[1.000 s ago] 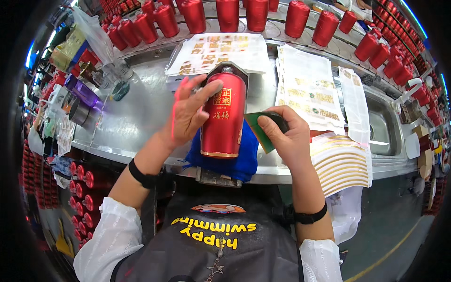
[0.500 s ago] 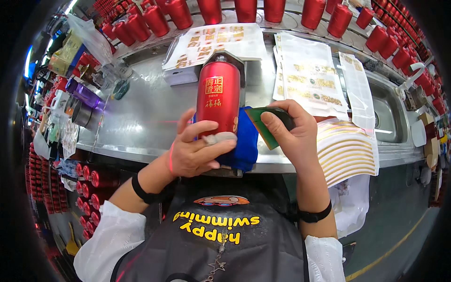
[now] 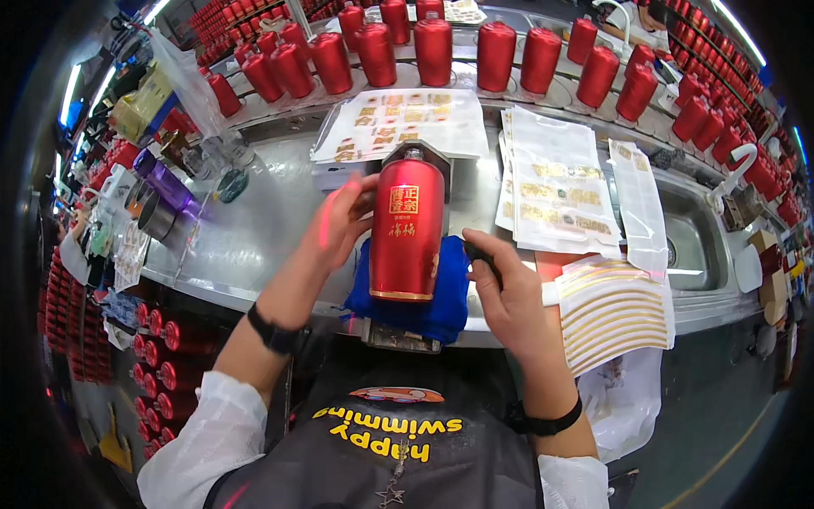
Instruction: Apply gold-colored labels and decorative stickers to red canisters.
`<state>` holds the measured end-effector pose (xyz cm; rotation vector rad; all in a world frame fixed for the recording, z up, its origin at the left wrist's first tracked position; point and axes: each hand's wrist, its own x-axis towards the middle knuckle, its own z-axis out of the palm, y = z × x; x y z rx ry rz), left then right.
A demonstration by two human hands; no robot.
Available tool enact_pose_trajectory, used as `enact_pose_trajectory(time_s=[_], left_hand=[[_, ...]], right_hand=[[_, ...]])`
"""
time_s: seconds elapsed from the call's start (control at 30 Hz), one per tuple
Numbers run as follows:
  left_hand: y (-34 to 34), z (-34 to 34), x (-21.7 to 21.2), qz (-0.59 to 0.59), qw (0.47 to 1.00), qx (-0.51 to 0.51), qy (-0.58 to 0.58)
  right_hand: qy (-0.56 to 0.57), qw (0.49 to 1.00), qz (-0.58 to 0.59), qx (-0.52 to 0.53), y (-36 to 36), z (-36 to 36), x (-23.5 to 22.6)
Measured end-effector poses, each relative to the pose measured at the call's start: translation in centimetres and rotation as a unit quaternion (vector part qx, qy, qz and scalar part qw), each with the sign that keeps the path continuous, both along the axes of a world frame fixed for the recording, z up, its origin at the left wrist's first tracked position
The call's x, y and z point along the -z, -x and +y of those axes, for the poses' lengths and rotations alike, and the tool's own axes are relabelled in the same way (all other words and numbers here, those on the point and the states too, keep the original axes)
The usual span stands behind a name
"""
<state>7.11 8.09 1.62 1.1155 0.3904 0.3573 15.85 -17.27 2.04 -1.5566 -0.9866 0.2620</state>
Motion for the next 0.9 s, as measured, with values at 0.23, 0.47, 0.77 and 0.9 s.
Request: enact_pose_trajectory(time_s=[0.23, 0.47, 0.77, 0.9], left_hand=[[-6.8, 2.6, -0.4, 0.023, 0.976, 0.164, 0.138], [-3.6, 2.3, -3.9, -0.052, 0.971, 0.231, 0.019], [-2.3, 1.3, -5.6, -0.082, 0.978, 0.184, -0.053], [-3.0, 1.2, -4.9, -0.106, 0.977, 0.178, -0.050]], right_hand=[[0.028, 0.998, -0.050, 0.023, 0.8, -1.1, -0.4], [-0.014, 0.995, -0.079, 0.053, -0.4, -0.7, -1.5], [-0.023, 0.942, -0.329, 0.056, -0.3, 2.2, -3.3], [0.011, 0.926, -0.374, 0.037, -0.3, 2.5, -3.4]])
